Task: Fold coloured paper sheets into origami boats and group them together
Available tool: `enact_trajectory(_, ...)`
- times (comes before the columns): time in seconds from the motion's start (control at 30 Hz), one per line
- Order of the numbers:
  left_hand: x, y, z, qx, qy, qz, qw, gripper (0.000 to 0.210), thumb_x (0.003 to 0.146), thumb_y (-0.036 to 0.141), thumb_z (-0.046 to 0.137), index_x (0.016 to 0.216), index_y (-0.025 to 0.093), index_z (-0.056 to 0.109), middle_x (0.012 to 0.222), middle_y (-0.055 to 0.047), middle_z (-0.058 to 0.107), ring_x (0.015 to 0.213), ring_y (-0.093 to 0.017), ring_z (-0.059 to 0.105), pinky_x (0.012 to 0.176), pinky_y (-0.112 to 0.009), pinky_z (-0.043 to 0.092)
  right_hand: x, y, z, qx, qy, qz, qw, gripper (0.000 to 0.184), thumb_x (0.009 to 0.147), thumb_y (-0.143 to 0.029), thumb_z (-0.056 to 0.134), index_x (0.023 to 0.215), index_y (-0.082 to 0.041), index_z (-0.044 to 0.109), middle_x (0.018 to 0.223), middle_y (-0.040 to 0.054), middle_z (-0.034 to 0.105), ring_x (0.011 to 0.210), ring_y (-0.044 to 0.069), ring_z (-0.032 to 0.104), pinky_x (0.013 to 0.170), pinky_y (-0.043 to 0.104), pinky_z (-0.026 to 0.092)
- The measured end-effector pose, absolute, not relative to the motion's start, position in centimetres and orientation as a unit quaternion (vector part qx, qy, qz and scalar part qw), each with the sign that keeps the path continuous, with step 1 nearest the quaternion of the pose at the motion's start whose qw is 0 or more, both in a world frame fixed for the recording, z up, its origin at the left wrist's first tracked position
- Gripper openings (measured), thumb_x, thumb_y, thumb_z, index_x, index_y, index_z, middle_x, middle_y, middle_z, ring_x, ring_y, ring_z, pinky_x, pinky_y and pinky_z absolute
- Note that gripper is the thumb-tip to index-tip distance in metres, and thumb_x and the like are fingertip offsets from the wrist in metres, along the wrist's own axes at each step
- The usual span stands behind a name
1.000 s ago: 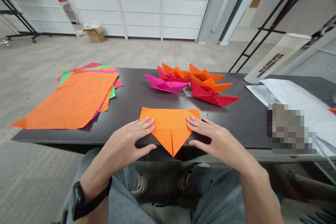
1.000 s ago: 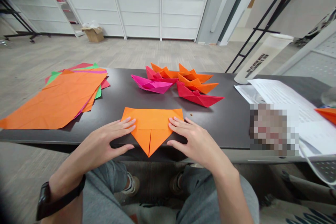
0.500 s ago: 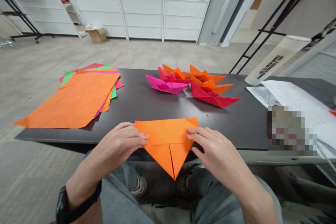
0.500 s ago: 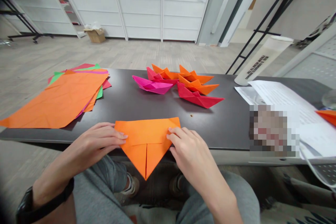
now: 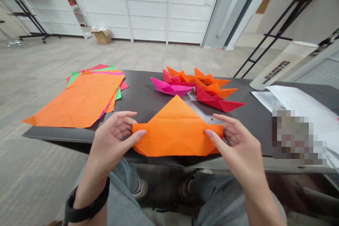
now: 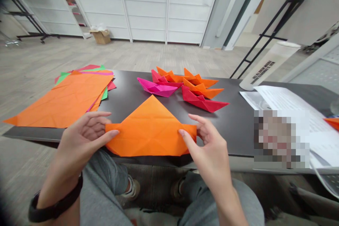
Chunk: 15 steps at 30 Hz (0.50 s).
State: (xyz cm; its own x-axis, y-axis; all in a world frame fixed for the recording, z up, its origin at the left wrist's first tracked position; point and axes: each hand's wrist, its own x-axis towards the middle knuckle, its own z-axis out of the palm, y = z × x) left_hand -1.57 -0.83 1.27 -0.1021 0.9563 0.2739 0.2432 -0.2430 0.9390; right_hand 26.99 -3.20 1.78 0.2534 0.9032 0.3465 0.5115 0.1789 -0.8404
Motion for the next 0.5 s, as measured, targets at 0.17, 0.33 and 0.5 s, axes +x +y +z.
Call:
enact_trajectory(0.17, -0.6, 0.7, -0.7, 0.577, 0.545, 0.515, 0.322, 0.041, 0.073, 0.026, 0.081, 0.109, 0.019, 0.061, 0.078, 0.003, 0.067, 0.07, -0.013, 0.068, 0.067, -0.024, 0.059, 27.4, -0.8, -0.6, -0.657, -0.598, 0.141, 0.437, 0.046, 0.08, -0.049, 0.072, 0.115, -0.02, 0.067, 0.076, 0.0024, 0.07, 0.074, 0.022, 0.068, 0.074, 0.036, 0.054)
enact_trajectory(0.33, 0.0, 1.6, -2.1, 0.64, 0.568, 0.467, 0.221, 0.032, 0.08, 0.022, 0.075, 0.109, 0.019, 0.063, 0.088, 0.001, 0.065, 0.068, -0.013, 0.065, 0.068, -0.027, 0.057, 27.8, 0.0, -1.7, -0.659, -0.635, 0.08, 0.395, 0.038, 0.086, -0.045, 0.066, 0.112, -0.018, 0.068, 0.083, 0.005, 0.069, 0.072, 0.022, 0.066, 0.072, 0.036, 0.054)
enact_trajectory(0.5, 0.2, 1.6, -1.9, 0.745, 0.522, 0.41, 0.073, 0.011, 0.09, 0.014, 0.064, 0.1, 0.018, 0.066, 0.105, -0.007, 0.064, 0.095, -0.02, 0.065, 0.084, -0.034, 0.056, 27.7, 0.0, -2.0, -0.602, -0.707, 0.004, 0.372, 0.019, 0.092, -0.03, 0.06, 0.104, -0.019, 0.07, 0.108, 0.0115, 0.066, 0.097, 0.027, 0.066, 0.086, 0.042, 0.053)
